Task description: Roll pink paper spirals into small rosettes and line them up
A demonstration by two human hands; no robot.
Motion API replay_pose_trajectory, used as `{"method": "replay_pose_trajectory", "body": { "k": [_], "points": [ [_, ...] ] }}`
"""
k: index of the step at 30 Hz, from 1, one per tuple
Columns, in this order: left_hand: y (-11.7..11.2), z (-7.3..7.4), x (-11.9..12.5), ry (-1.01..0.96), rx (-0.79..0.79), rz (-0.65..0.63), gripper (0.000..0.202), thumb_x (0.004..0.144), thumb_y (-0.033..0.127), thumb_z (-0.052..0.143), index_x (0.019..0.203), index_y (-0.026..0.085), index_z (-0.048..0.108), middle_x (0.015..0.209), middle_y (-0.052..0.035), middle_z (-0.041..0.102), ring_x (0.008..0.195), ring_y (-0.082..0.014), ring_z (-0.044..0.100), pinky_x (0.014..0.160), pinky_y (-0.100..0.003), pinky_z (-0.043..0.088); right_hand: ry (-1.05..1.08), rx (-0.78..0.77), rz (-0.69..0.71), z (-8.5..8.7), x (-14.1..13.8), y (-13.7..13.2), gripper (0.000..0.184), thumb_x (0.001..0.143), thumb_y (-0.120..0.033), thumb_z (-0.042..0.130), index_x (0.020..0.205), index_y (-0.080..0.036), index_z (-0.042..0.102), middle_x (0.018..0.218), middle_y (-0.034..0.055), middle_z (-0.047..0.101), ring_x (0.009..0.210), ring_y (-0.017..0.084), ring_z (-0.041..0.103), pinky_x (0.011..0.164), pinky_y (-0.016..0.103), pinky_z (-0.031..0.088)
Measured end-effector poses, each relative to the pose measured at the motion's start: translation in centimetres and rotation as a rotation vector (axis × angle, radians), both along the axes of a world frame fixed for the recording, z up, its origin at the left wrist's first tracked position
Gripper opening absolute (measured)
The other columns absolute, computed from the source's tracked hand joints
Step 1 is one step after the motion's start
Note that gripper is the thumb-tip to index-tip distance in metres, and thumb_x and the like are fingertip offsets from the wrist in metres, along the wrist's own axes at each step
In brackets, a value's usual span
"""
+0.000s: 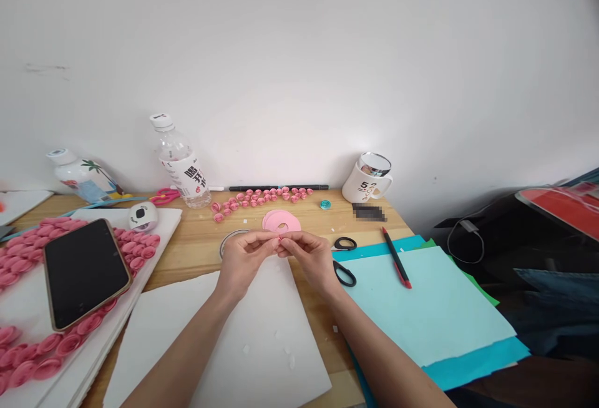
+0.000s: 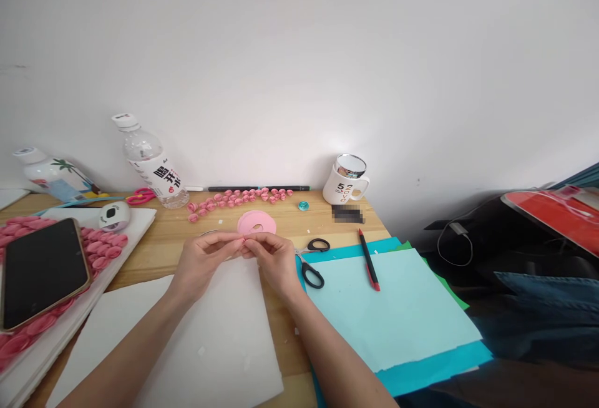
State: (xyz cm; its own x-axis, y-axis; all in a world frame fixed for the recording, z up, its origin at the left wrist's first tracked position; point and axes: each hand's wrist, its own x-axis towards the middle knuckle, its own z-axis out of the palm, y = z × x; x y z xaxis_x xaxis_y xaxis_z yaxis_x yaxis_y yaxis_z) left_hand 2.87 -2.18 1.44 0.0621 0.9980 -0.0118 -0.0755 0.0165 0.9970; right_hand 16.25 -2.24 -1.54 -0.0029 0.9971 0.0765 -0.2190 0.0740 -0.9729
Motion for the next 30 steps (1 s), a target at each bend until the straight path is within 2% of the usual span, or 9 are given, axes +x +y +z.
{"method": "replay_pose_trajectory", "body": {
  "k": [5, 9, 13, 18, 23, 27, 30],
  "points": [
    [0.1, 0.0, -0.2, 0.034, 0.035, -0.009, 0.017, 0.064, 0.028, 0.068, 0.074, 0.015, 0.070, 0.078, -0.0067, 0.070, 0.074, -0.0199, 0.064, 0.072, -0.033, 0.054, -0.064, 0.057, -0.012, 0.1, -0.1, -0.3, 0.021, 0.072, -0.035, 0.061, 0.080, -0.017, 0.067, 0.067, 0.0033, 0.067, 0.062, 0.016, 0.063, 0.065, 0.033, 0.054],
    [-0.1, -0.2, 0.0, 0.139, 0.078, -0.044, 0.015, 0.068, 0.027, 0.064, 0.073, 0.015, 0.070, 0.078, -0.0062, 0.069, 0.070, -0.0176, 0.063, 0.067, -0.030, 0.054, -0.189, 0.107, -0.075, -0.4, -0.1, -0.5, 0.015, 0.072, -0.031, 0.060, 0.075, -0.016, 0.065, 0.063, 0.0028, 0.065, 0.057, 0.014, 0.060, 0.058, 0.028, 0.052],
    [-0.1, -0.5, 0.3, 0.214, 0.104, 0.021, 0.012, 0.066, 0.024, 0.065, 0.074, 0.015, 0.068, 0.080, -0.0050, 0.068, 0.072, -0.0167, 0.063, 0.065, -0.026, 0.053, -0.249, 0.061, -0.124, -0.6, -0.2, -0.7, 0.012, 0.069, -0.028, 0.061, 0.069, -0.016, 0.063, 0.060, 0.0015, 0.063, 0.053, 0.013, 0.058, 0.054, 0.026, 0.049],
    [-0.1, -0.6, 0.4, 0.158, 0.018, -0.016, 0.018, 0.064, 0.026, 0.067, 0.078, 0.015, 0.068, 0.078, -0.0050, 0.069, 0.070, -0.0169, 0.064, 0.067, -0.028, 0.054, -0.249, 0.018, -0.169, -0.3, -0.3, -0.8, 0.013, 0.070, -0.028, 0.059, 0.067, -0.016, 0.062, 0.061, 0.0024, 0.064, 0.054, 0.014, 0.059, 0.055, 0.026, 0.049],
    [-0.1, -0.7, 0.6, 0.142, 0.047, 0.006, 0.023, 0.062, 0.026, 0.068, 0.082, 0.015, 0.067, 0.083, -0.0064, 0.069, 0.074, -0.0174, 0.064, 0.068, -0.028, 0.054, -0.420, 0.133, -0.291, -0.7, -0.5, -0.9, 0.012, 0.072, -0.026, 0.057, 0.069, -0.017, 0.063, 0.064, 0.0017, 0.065, 0.057, 0.014, 0.059, 0.057, 0.026, 0.049],
    [-0.2, -0.6, 0.8, 0.162, 0.041, 0.018, 0.024, 0.064, 0.024, 0.066, 0.085, 0.015, 0.067, 0.085, -0.0064, 0.068, 0.073, -0.0161, 0.063, 0.068, -0.027, 0.053, -0.454, 0.187, -0.310, -0.8, -0.7, -1.1, 0.010, 0.073, -0.024, 0.055, 0.069, -0.018, 0.063, 0.064, 0.0012, 0.065, 0.057, 0.013, 0.059, 0.057, 0.025, 0.049],
    [-0.3, -0.6, 0.9, 0.212, 0.056, 0.043, 0.019, 0.065, 0.022, 0.063, 0.082, 0.015, 0.067, 0.083, -0.0057, 0.067, 0.073, -0.0159, 0.063, 0.069, -0.027, 0.052, -0.513, 0.294, -0.323, -0.9, -0.9, -1.2, 0.010, 0.074, -0.022, 0.054, 0.070, -0.018, 0.062, 0.064, 0.0012, 0.064, 0.056, 0.012, 0.057, 0.056, 0.025, 0.050]
  ]
}}
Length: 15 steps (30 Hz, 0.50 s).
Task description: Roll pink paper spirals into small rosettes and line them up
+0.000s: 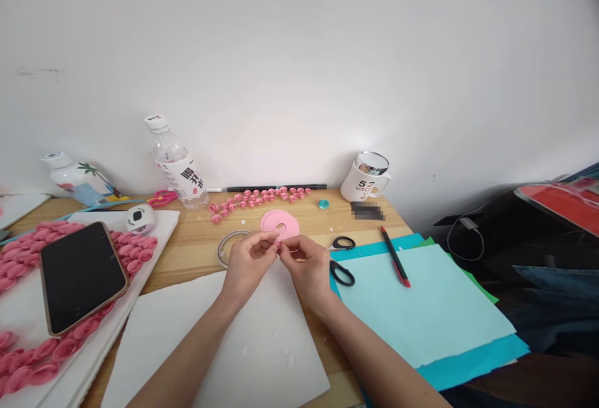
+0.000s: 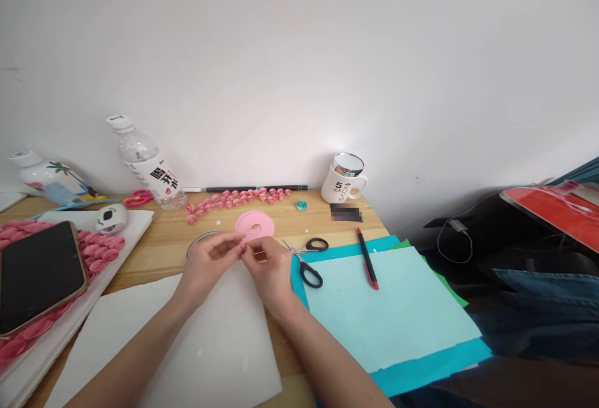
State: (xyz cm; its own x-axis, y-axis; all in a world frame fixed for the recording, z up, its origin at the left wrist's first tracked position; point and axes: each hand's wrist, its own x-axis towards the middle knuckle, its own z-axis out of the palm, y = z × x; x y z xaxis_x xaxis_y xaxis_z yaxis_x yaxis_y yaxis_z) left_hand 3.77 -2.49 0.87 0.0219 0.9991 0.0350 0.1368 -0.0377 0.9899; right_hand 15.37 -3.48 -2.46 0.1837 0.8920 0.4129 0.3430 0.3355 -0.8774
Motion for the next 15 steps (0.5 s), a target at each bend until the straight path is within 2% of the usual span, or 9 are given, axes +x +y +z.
{"method": "replay_pose_trajectory", "body": {
  "k": [3, 6, 9, 15],
  "points": [
    [-0.05, -0.19, 0.12, 0.077, 0.076, 0.030, 0.016, 0.066, 0.019, 0.059, 0.079, 0.016, 0.067, 0.082, -0.0045, 0.066, 0.075, -0.0157, 0.062, 0.069, -0.027, 0.052, -0.100, 0.090, -0.009, -0.21, -0.09, -0.02, 0.011, 0.075, -0.021, 0.053, 0.069, -0.019, 0.062, 0.064, 0.0013, 0.062, 0.056, 0.012, 0.055, 0.055, 0.024, 0.050],
    [-0.06, -0.30, 0.15, 0.097, 0.110, -0.004, 0.014, 0.067, 0.021, 0.058, 0.077, 0.017, 0.067, 0.082, -0.0044, 0.065, 0.076, -0.0160, 0.062, 0.070, -0.027, 0.051, -0.067, 0.051, -0.037, -0.18, -0.03, 0.07, 0.010, 0.074, -0.021, 0.054, 0.069, -0.019, 0.062, 0.062, 0.0010, 0.062, 0.055, 0.012, 0.056, 0.054, 0.025, 0.050],
    [-0.11, -0.20, 0.15, 0.052, 0.064, -0.036, 0.017, 0.068, 0.023, 0.060, 0.081, 0.016, 0.065, 0.082, -0.0046, 0.066, 0.075, -0.0157, 0.062, 0.071, -0.027, 0.051, -0.015, -0.006, -0.043, 0.03, 0.03, 0.13, 0.009, 0.073, -0.021, 0.055, 0.069, -0.018, 0.062, 0.061, 0.0007, 0.063, 0.054, 0.012, 0.057, 0.054, 0.025, 0.051],
    [-0.23, -0.22, 0.31, 0.101, 0.125, -0.005, 0.012, 0.069, 0.021, 0.057, 0.077, 0.016, 0.065, 0.081, -0.0043, 0.064, 0.076, -0.0155, 0.060, 0.070, -0.026, 0.049, -0.059, 0.025, -0.027, 0.04, -0.05, -0.01, 0.009, 0.074, -0.020, 0.055, 0.070, -0.018, 0.062, 0.062, 0.0010, 0.062, 0.054, 0.012, 0.056, 0.054, 0.025, 0.050]
  ]
}}
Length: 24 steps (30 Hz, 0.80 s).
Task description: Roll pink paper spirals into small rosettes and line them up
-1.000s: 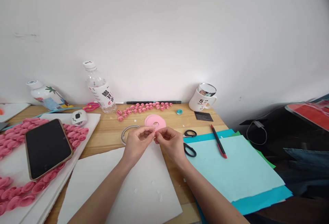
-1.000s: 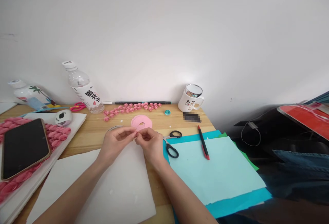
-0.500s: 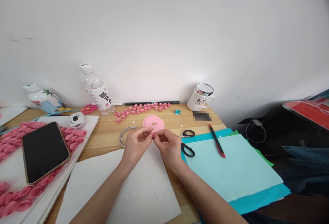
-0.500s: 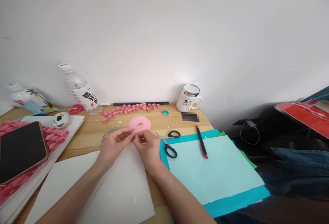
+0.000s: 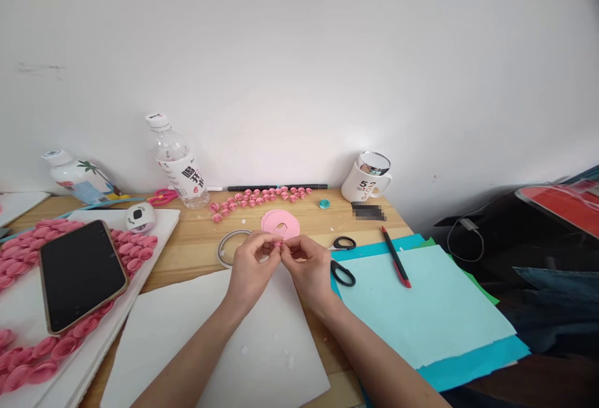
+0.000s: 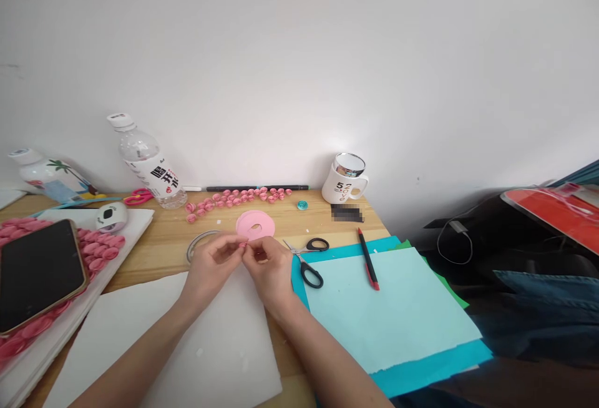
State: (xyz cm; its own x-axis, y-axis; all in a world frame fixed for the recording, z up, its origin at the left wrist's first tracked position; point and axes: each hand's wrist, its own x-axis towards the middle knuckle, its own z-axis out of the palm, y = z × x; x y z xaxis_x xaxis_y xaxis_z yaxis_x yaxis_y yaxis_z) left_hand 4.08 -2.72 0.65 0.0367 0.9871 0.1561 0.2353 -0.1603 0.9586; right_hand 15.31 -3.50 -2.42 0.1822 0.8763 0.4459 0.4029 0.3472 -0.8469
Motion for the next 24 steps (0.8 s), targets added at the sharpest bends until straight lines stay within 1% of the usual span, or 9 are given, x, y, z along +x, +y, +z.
{"method": "replay_pose_trajectory", "body": {
  "k": [3, 5, 7, 10, 13, 15, 20, 22, 24],
  "points": [
    [0.01, -0.08, 0.03, -0.013, -0.017, 0.024, 0.011, 0.067, 0.020, 0.057, 0.075, 0.017, 0.064, 0.078, -0.0031, 0.064, 0.075, -0.0152, 0.060, 0.069, -0.026, 0.049, -0.079, 0.097, -0.008, -0.06, 0.03, -0.02, 0.010, 0.075, -0.020, 0.053, 0.067, -0.018, 0.060, 0.060, 0.0003, 0.060, 0.052, 0.011, 0.054, 0.051, 0.023, 0.048],
    [-0.02, -0.04, 0.06, -0.051, -0.076, 0.037, 0.015, 0.066, 0.020, 0.057, 0.079, 0.016, 0.064, 0.076, -0.0023, 0.064, 0.073, -0.0149, 0.061, 0.067, -0.025, 0.049, -0.133, 0.175, -0.023, -0.07, 0.04, 0.01, 0.012, 0.076, -0.019, 0.052, 0.066, -0.019, 0.059, 0.059, -0.0002, 0.060, 0.052, 0.010, 0.053, 0.050, 0.022, 0.048],
    [-0.11, 0.03, 0.15, -0.080, -0.133, 0.046, 0.018, 0.066, 0.019, 0.057, 0.083, 0.016, 0.063, 0.074, -0.0016, 0.064, 0.071, -0.0145, 0.061, 0.066, -0.025, 0.049, -0.139, 0.199, -0.031, -0.08, 0.01, 0.03, 0.012, 0.076, -0.019, 0.052, 0.066, -0.019, 0.058, 0.059, -0.0006, 0.060, 0.051, 0.010, 0.053, 0.050, 0.021, 0.048],
    [-0.31, -0.01, 0.36, -0.074, -0.144, 0.067, 0.017, 0.067, 0.020, 0.057, 0.081, 0.015, 0.064, 0.073, -0.0021, 0.064, 0.069, -0.0148, 0.061, 0.066, -0.026, 0.049, -0.093, 0.143, -0.015, -0.14, -0.08, -0.03, 0.010, 0.076, -0.021, 0.053, 0.069, -0.020, 0.059, 0.061, -0.0005, 0.061, 0.053, 0.010, 0.055, 0.052, 0.023, 0.050],
    [-0.38, -0.33, 0.50, -0.023, -0.065, 0.113, 0.015, 0.069, 0.022, 0.056, 0.079, 0.015, 0.065, 0.079, -0.0043, 0.065, 0.073, -0.0156, 0.061, 0.070, -0.028, 0.049, -0.027, 0.030, 0.008, -0.14, -0.16, -0.15, 0.009, 0.075, -0.022, 0.054, 0.070, -0.020, 0.060, 0.063, -0.0001, 0.062, 0.055, 0.012, 0.056, 0.055, 0.025, 0.051],
    [-0.26, -0.56, 0.45, -0.022, -0.051, 0.124, 0.016, 0.069, 0.023, 0.057, 0.081, 0.016, 0.065, 0.081, -0.0049, 0.065, 0.074, -0.0160, 0.061, 0.072, -0.029, 0.049, 0.028, -0.046, 0.013, -0.06, -0.18, -0.19, 0.008, 0.074, -0.024, 0.055, 0.070, -0.020, 0.061, 0.064, 0.0000, 0.063, 0.056, 0.012, 0.057, 0.056, 0.025, 0.051],
    [0.05, -0.41, 0.17, -0.177, -0.228, 0.003, 0.025, 0.068, 0.030, 0.062, 0.087, 0.014, 0.065, 0.081, -0.0064, 0.067, 0.076, -0.0170, 0.062, 0.068, -0.028, 0.050, 0.186, -0.173, -0.013, 0.36, -0.17, -0.14, 0.015, 0.074, -0.032, 0.056, 0.068, -0.019, 0.062, 0.066, 0.0018, 0.066, 0.058, 0.014, 0.060, 0.055, 0.026, 0.050],
    [-0.02, -0.16, 0.21, -0.183, -0.222, -0.012, 0.028, 0.068, 0.030, 0.063, 0.090, 0.014, 0.064, 0.082, -0.0064, 0.067, 0.078, -0.0172, 0.061, 0.069, -0.027, 0.050, 0.222, -0.194, -0.021, 0.48, -0.17, -0.15, 0.017, 0.074, -0.033, 0.056, 0.069, -0.018, 0.062, 0.067, 0.0024, 0.067, 0.059, 0.015, 0.060, 0.056, 0.026, 0.050],
    [-0.15, -0.03, 0.31, -0.158, -0.180, 0.024, 0.026, 0.067, 0.029, 0.063, 0.089, 0.014, 0.064, 0.079, -0.0054, 0.067, 0.076, -0.0165, 0.061, 0.069, -0.027, 0.050, 0.225, -0.198, -0.010, 0.47, -0.18, -0.19, 0.017, 0.075, -0.033, 0.056, 0.071, -0.018, 0.062, 0.068, 0.0023, 0.067, 0.060, 0.014, 0.060, 0.057, 0.026, 0.050]
  ]
}}
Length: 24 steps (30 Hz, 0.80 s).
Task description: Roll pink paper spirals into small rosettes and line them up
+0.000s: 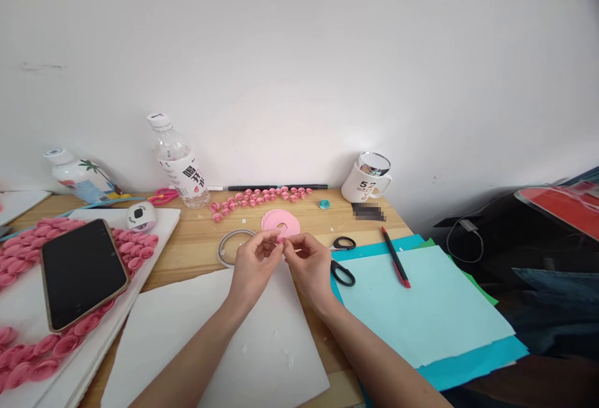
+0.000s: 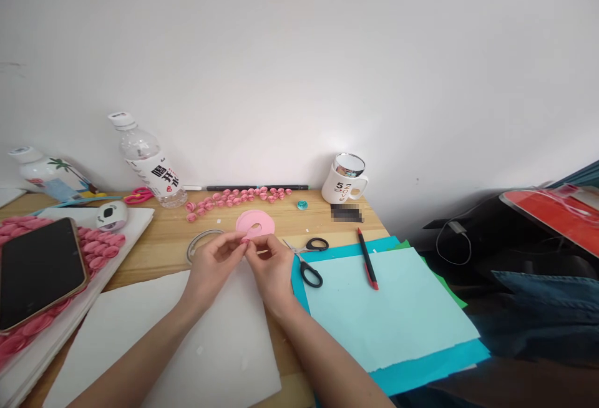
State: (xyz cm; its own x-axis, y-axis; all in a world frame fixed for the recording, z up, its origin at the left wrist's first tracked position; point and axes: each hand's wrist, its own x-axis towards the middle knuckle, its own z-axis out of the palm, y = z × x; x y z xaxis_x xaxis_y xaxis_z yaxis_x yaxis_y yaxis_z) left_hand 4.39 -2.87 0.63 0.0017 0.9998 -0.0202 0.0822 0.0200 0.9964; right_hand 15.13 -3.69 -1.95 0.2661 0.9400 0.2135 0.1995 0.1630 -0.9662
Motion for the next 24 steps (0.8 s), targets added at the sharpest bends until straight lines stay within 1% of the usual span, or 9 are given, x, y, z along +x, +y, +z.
{"method": "replay_pose_trajectory", "body": {
  "k": [3, 6, 8, 10, 12, 15, 17, 20, 24],
  "points": [
    [-0.1, -0.2, 0.1, 0.014, 0.031, 0.065, 0.020, 0.066, 0.026, 0.063, 0.081, 0.014, 0.066, 0.075, -0.0043, 0.066, 0.071, -0.0154, 0.061, 0.068, -0.027, 0.050, -0.064, 0.061, 0.021, -0.3, -0.1, 0.0, 0.014, 0.075, -0.031, 0.055, 0.072, -0.019, 0.062, 0.066, 0.0014, 0.065, 0.058, 0.013, 0.059, 0.057, 0.026, 0.050],
    [-0.1, -0.7, 0.1, -0.026, -0.020, 0.094, 0.019, 0.064, 0.025, 0.063, 0.080, 0.014, 0.066, 0.070, -0.0032, 0.066, 0.071, -0.0156, 0.061, 0.067, -0.026, 0.050, -0.216, 0.193, 0.017, -0.9, -0.1, 0.0, 0.013, 0.075, -0.028, 0.055, 0.067, -0.019, 0.061, 0.063, 0.0009, 0.062, 0.055, 0.012, 0.056, 0.054, 0.025, 0.049],
    [-0.1, -0.8, 0.2, -0.039, -0.038, 0.111, 0.020, 0.063, 0.023, 0.063, 0.080, 0.013, 0.066, 0.069, -0.0031, 0.066, 0.070, -0.0156, 0.062, 0.065, -0.026, 0.050, -0.271, 0.241, 0.011, -1.0, -0.1, 0.0, 0.014, 0.075, -0.027, 0.055, 0.064, -0.020, 0.060, 0.063, 0.0007, 0.061, 0.053, 0.011, 0.054, 0.054, 0.025, 0.049],
    [-0.2, -0.7, 0.2, -0.025, -0.007, 0.128, 0.019, 0.064, 0.023, 0.063, 0.080, 0.014, 0.066, 0.071, -0.0033, 0.066, 0.069, -0.0154, 0.062, 0.066, -0.026, 0.051, -0.226, 0.204, 0.013, -0.8, -0.1, 0.0, 0.013, 0.075, -0.027, 0.055, 0.065, -0.020, 0.060, 0.062, 0.0004, 0.062, 0.054, 0.012, 0.055, 0.054, 0.025, 0.050],
    [-0.2, -0.4, 0.3, -0.003, 0.029, 0.124, 0.019, 0.065, 0.024, 0.063, 0.081, 0.014, 0.066, 0.074, -0.0038, 0.067, 0.070, -0.0152, 0.062, 0.068, -0.026, 0.051, -0.111, 0.110, 0.023, -0.4, 0.0, 0.0, 0.011, 0.074, -0.027, 0.056, 0.068, -0.020, 0.061, 0.063, 0.0006, 0.064, 0.056, 0.013, 0.058, 0.055, 0.025, 0.050],
    [-0.3, 0.0, 0.2, -0.019, 0.010, 0.072, 0.023, 0.066, 0.027, 0.063, 0.086, 0.014, 0.065, 0.077, -0.0045, 0.067, 0.073, -0.0157, 0.062, 0.070, -0.027, 0.051, 0.034, -0.008, 0.039, 0.3, 0.0, -0.1, 0.012, 0.073, -0.028, 0.057, 0.069, -0.018, 0.061, 0.066, 0.0017, 0.066, 0.059, 0.014, 0.060, 0.056, 0.025, 0.050],
    [-0.3, 0.1, 0.1, -0.034, 0.000, 0.062, 0.025, 0.066, 0.027, 0.064, 0.088, 0.014, 0.065, 0.075, -0.0042, 0.067, 0.072, -0.0157, 0.062, 0.069, -0.026, 0.051, 0.053, -0.029, 0.046, 0.5, -0.1, -0.1, 0.012, 0.072, -0.028, 0.057, 0.068, -0.018, 0.061, 0.066, 0.0021, 0.066, 0.059, 0.014, 0.060, 0.056, 0.025, 0.050],
    [-0.3, -0.2, 0.2, -0.020, 0.025, 0.087, 0.021, 0.066, 0.026, 0.063, 0.083, 0.015, 0.067, 0.073, -0.0035, 0.066, 0.070, -0.0153, 0.062, 0.068, -0.026, 0.051, -0.006, 0.012, 0.039, 0.4, -0.2, -0.2, 0.011, 0.072, -0.028, 0.057, 0.068, -0.018, 0.061, 0.064, 0.0011, 0.065, 0.057, 0.013, 0.059, 0.055, 0.025, 0.050],
    [-0.4, -0.6, 0.4, -0.028, 0.031, 0.128, 0.018, 0.066, 0.024, 0.063, 0.081, 0.017, 0.068, 0.079, -0.0045, 0.068, 0.074, -0.0162, 0.062, 0.071, -0.027, 0.052, -0.170, 0.178, 0.002, 0.0, -0.2, -0.1, 0.011, 0.073, -0.027, 0.056, 0.064, -0.021, 0.060, 0.060, -0.0004, 0.062, 0.054, 0.013, 0.055, 0.056, 0.026, 0.049]
  ]
}}
